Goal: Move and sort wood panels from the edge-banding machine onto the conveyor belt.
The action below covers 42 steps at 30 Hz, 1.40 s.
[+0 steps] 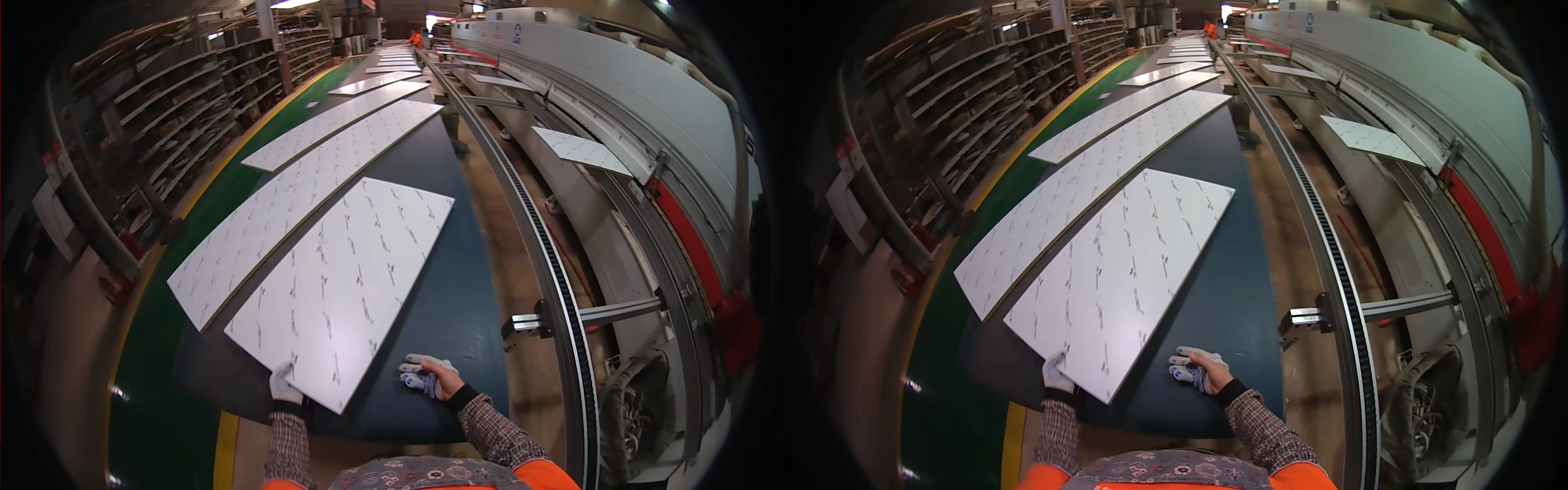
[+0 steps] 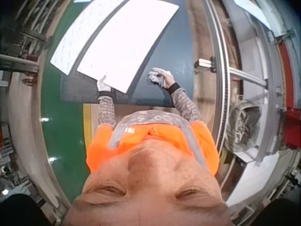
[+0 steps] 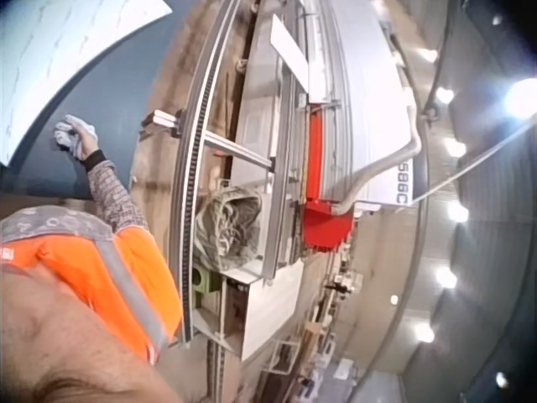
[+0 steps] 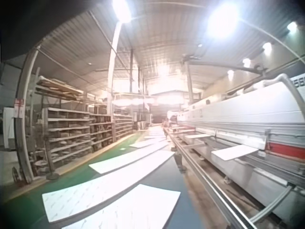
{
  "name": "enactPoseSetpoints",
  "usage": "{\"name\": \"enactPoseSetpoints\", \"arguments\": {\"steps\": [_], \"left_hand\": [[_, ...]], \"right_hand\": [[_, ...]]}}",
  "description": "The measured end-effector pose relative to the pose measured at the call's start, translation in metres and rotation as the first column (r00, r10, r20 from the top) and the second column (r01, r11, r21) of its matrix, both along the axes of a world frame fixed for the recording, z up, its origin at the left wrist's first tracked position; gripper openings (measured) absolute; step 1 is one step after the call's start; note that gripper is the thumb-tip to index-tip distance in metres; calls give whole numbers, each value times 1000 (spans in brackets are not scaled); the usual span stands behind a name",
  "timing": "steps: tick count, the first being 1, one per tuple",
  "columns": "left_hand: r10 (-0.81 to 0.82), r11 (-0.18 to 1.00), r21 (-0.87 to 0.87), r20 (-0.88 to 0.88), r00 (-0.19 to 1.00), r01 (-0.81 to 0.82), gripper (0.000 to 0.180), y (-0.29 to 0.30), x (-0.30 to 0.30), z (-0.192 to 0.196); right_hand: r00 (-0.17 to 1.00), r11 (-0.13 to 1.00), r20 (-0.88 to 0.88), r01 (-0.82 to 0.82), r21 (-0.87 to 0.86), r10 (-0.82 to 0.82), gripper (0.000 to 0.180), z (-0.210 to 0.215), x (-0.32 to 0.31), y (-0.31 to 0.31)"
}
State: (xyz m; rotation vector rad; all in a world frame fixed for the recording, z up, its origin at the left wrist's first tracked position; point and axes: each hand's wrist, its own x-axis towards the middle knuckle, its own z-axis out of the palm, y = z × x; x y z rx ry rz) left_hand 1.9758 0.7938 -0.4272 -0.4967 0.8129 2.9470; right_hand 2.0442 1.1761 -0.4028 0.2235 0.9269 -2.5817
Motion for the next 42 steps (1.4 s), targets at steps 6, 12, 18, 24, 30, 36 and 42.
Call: {"name": "enactPoseSetpoints", "arguments": {"steps": [6, 12, 18, 24, 30, 36, 42], "left_hand": [[-252, 965, 91, 72, 965, 245, 30, 77, -129, 0], [-491, 396, -669, 425, 761, 629, 43, 19, -225, 5], [-565, 181, -705, 496, 660, 685, 45, 97, -167, 93], [-277, 513, -831, 78, 958, 216, 22, 100, -33, 24], [-490, 237, -924, 153, 858, 300, 23, 192, 78, 36], [-543, 121, -946, 192, 817, 302, 22, 251, 120, 46], [-584, 6, -970, 193, 789, 242, 25, 301, 145, 36]], "right_hand": [[995, 995, -2, 95, 30, -95, 41, -6, 17, 13], [998, 998, -15, 63, -2, -63, 41, 4, 2, -3], [980, 979, 17, 197, 45, -198, 41, -1, 36, 36], [964, 964, 23, 266, -14, -266, 39, 3, 94, 33], [821, 818, -104, 569, 83, -561, 35, 28, 202, 82], [576, 553, -160, 816, 167, -801, 35, 46, 303, 144], [245, 218, -228, 966, 138, -942, 31, 70, 384, 192]]}}
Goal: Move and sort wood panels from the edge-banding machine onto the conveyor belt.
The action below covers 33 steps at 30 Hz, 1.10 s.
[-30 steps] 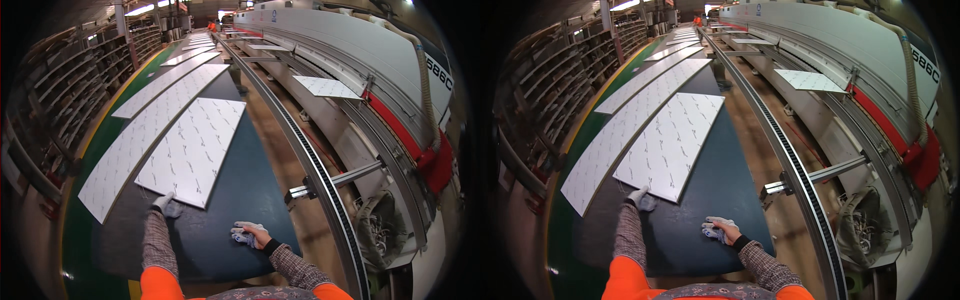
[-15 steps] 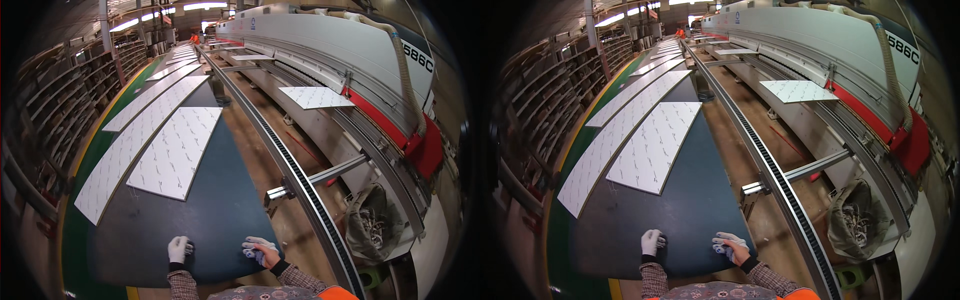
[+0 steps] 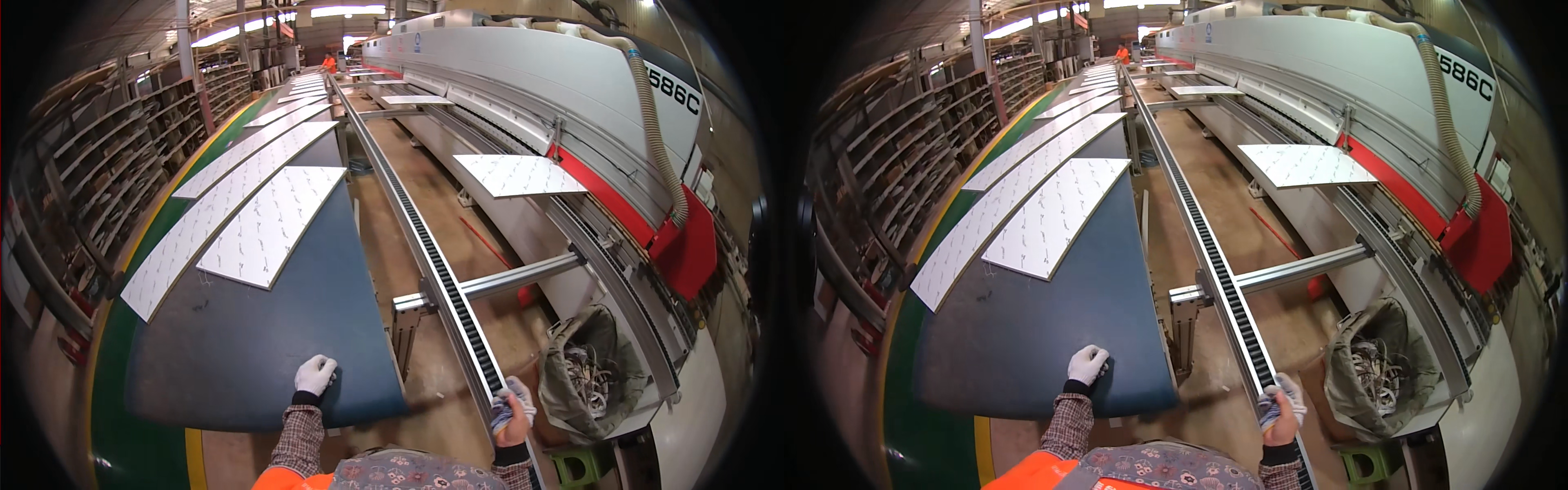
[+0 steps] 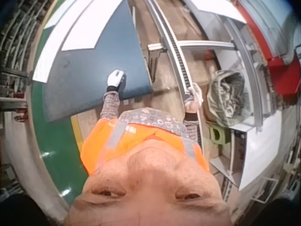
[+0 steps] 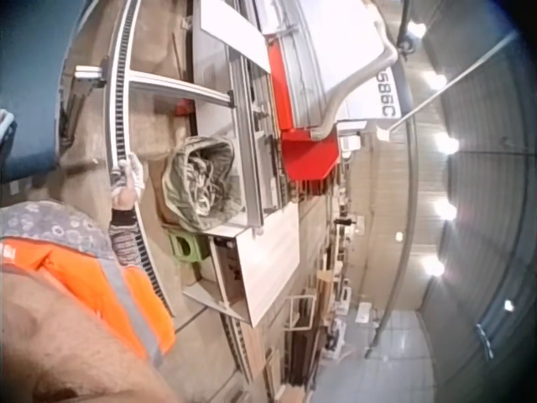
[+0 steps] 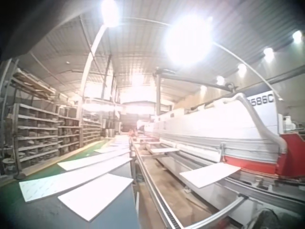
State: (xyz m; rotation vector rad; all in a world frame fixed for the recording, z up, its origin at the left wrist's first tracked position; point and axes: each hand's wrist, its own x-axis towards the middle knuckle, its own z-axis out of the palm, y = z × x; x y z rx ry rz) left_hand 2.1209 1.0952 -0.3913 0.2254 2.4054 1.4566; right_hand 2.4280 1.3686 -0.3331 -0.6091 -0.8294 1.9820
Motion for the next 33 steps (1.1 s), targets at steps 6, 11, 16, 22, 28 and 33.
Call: {"name": "enactPoseSetpoints", "arguments": {"steps": [6, 11, 16, 22, 28, 33], "left_hand": [[25, 996, -85, -49, 998, -29, 26, 31, 7, 1], [67, 998, -17, -54, 996, -68, 19, 30, -6, -6], [69, 997, 51, -60, 996, -66, 17, 35, -21, -11], [94, 988, 131, -77, 993, -83, 17, 34, -32, -20], [50, 987, 156, -95, 994, -35, 16, 39, -14, -20], [32, 980, 196, -93, 995, -13, 15, 38, 3, -23]], "right_hand": [[966, 968, -57, 251, -16, -251, 32, -13, 73, 49], [946, 946, -36, 323, 25, -322, 31, -25, 106, 67], [917, 912, 2, 397, -98, -399, 28, -36, 107, 73], [930, 927, -15, 365, -82, -368, 28, -53, 105, 80], [944, 942, -14, 328, -71, -330, 29, -61, 109, 84], [948, 946, 23, 318, -62, -318, 29, -59, 108, 81]]}}
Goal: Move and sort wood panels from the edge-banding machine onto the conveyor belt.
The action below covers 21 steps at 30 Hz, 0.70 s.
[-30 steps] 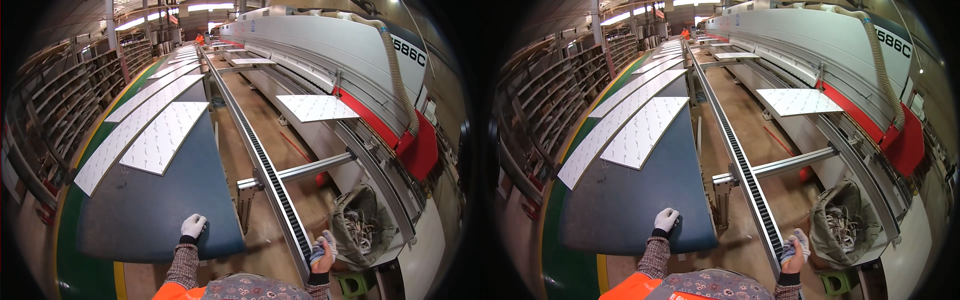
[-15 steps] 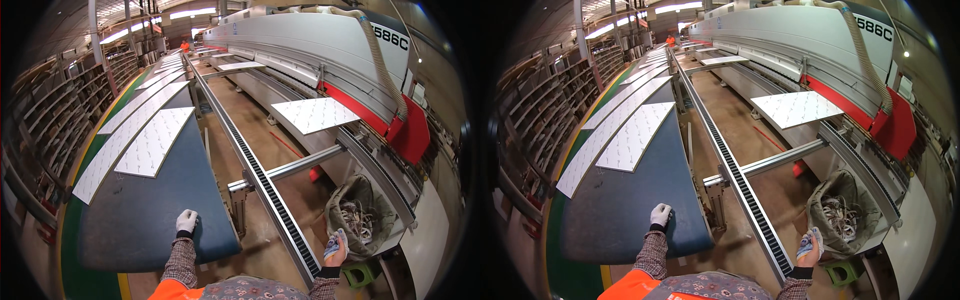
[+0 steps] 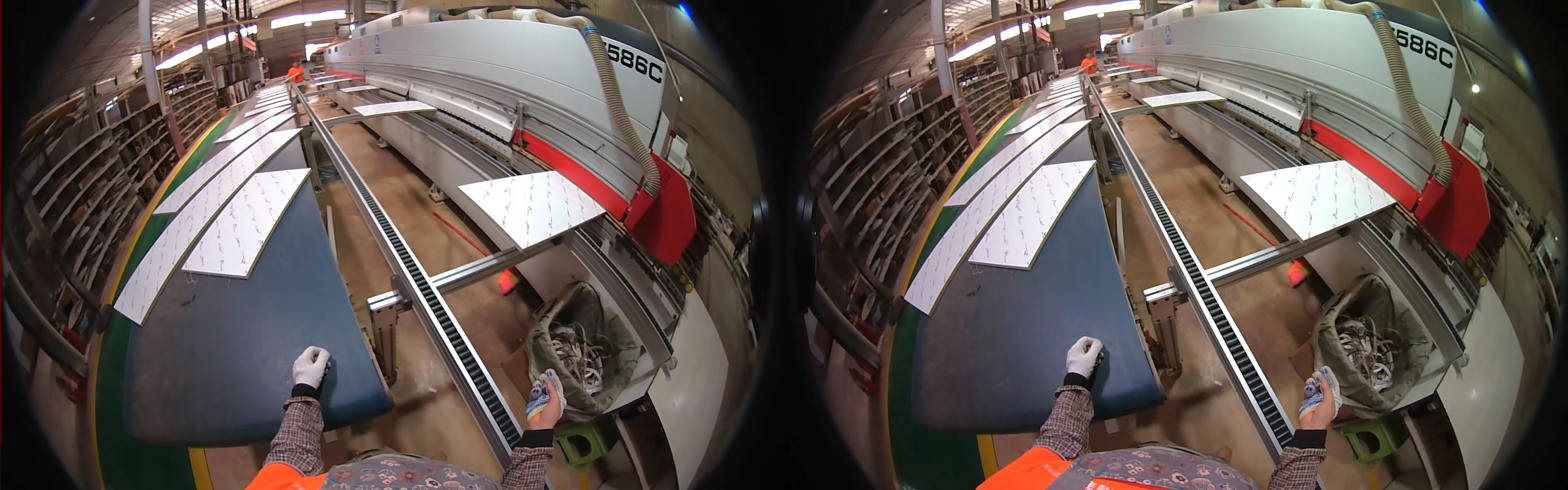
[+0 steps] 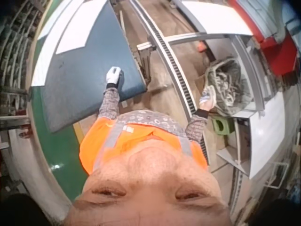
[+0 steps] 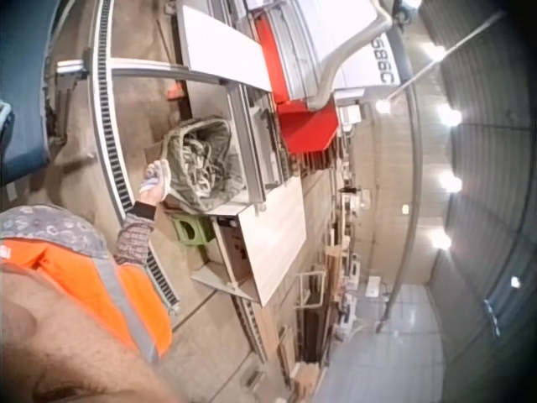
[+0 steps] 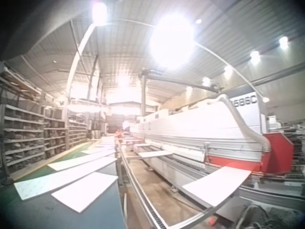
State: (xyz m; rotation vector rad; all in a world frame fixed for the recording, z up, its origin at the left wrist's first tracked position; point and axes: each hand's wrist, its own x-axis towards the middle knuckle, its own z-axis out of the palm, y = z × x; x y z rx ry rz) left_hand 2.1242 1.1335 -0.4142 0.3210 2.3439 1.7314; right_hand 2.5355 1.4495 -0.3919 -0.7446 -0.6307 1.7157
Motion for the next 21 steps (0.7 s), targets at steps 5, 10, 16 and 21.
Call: {"name": "enactPoseSetpoints", "arguments": {"steps": [5, 10, 16, 21], "left_hand": [[-72, 987, 152, 106, 992, 55, 16, 1, -2, -9], [-285, 907, 391, 301, 910, 155, 20, 26, 20, 14], [-609, 734, 522, 219, 762, 436, 25, 113, 67, 58], [-808, 531, 606, 152, 569, 593, 32, 199, 110, 99]], "right_hand": [[1000, 1000, -22, 13, -19, -14, 29, -4, 0, -1], [996, 1000, -83, 17, -18, -18, 25, 1, -1, -7], [983, 999, -183, 18, -29, -23, 27, 9, 19, -18], [983, 998, -176, 62, 0, -61, 28, 46, 48, -37]]}}
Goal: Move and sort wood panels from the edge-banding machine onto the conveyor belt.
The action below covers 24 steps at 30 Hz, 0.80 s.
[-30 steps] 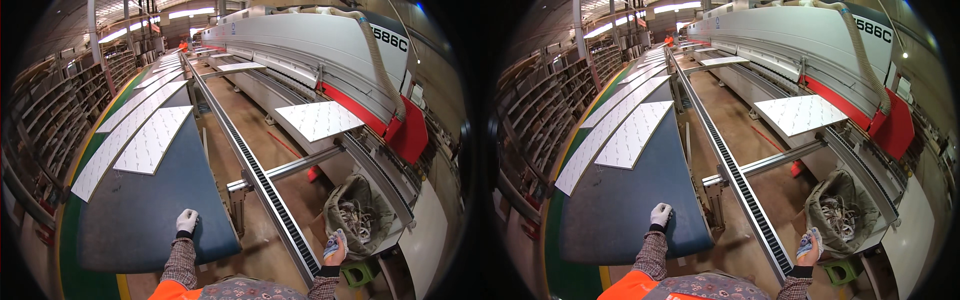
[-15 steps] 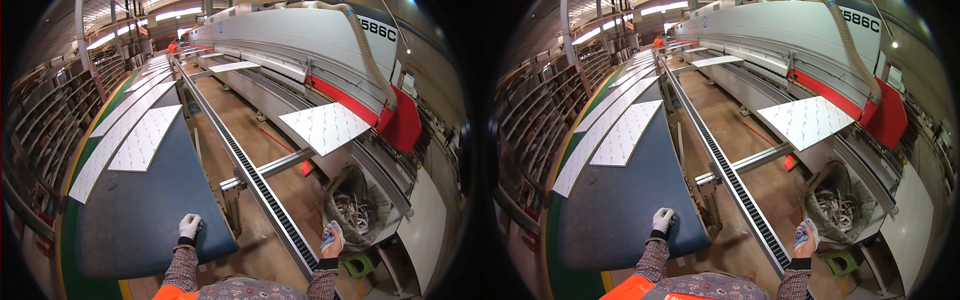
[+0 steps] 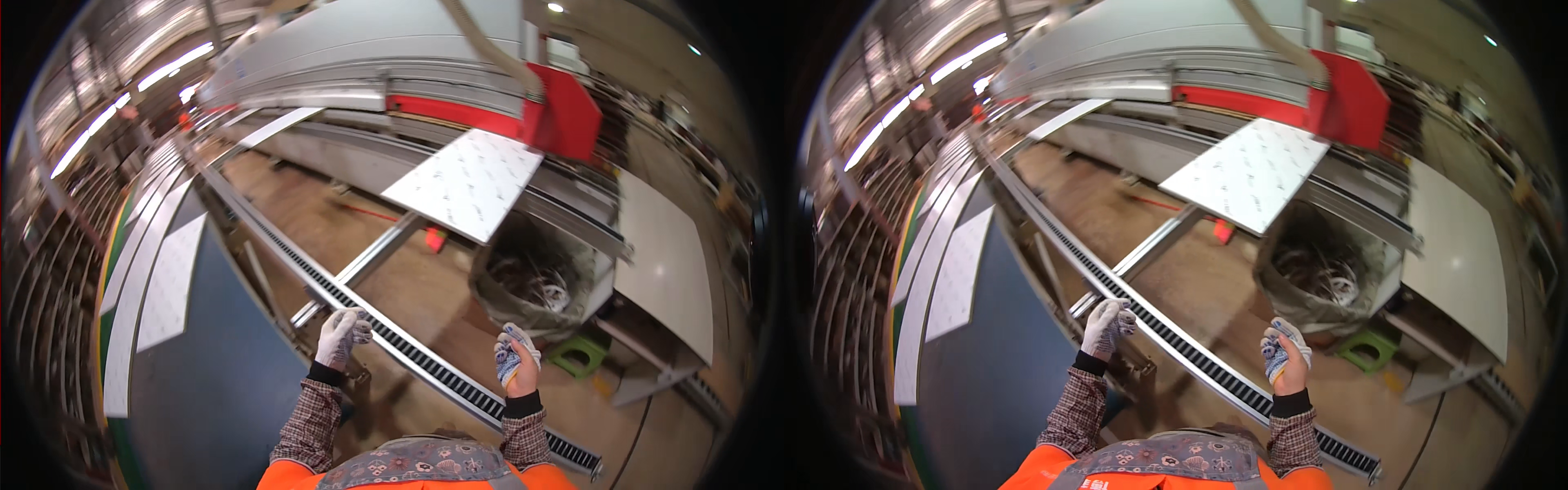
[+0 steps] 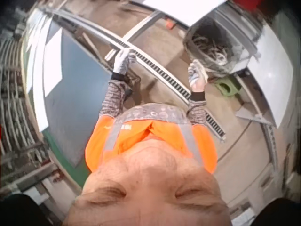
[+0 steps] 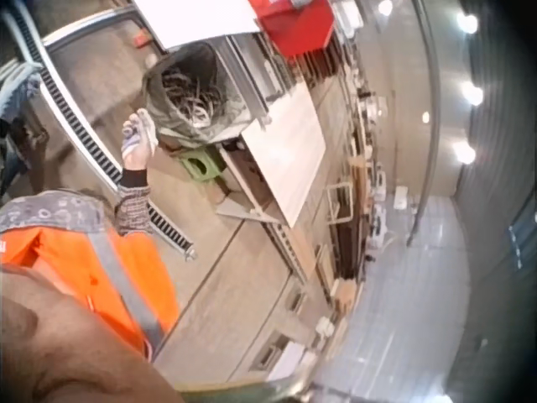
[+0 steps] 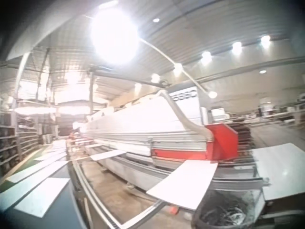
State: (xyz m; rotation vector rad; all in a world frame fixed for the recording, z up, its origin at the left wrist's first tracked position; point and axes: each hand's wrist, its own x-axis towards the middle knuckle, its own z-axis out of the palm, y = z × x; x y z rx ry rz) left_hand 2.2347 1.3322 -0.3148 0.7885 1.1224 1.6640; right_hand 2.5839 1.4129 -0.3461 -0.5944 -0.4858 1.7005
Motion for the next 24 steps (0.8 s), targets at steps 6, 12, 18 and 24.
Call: {"name": "enactPoseSetpoints", "arguments": {"steps": [6, 12, 18, 24], "left_hand": [[-322, 939, -75, 140, 936, 335, 40, 136, 76, -8], [-442, 846, -99, 421, 792, 525, 58, 272, 139, -91], [-425, 854, 8, 587, 689, 520, 65, 348, 222, -105], [-432, 871, 150, 688, 583, 468, 40, 374, 290, -135]], "right_hand": [[970, 972, 57, 235, 8, -235, 29, 9, 86, -7], [928, 925, 60, 371, -80, -367, 29, -12, 148, -20], [852, 840, 71, 523, -140, -519, 29, -34, 184, -24], [854, 834, 52, 517, -193, -517, 31, -66, 189, -13]]}}
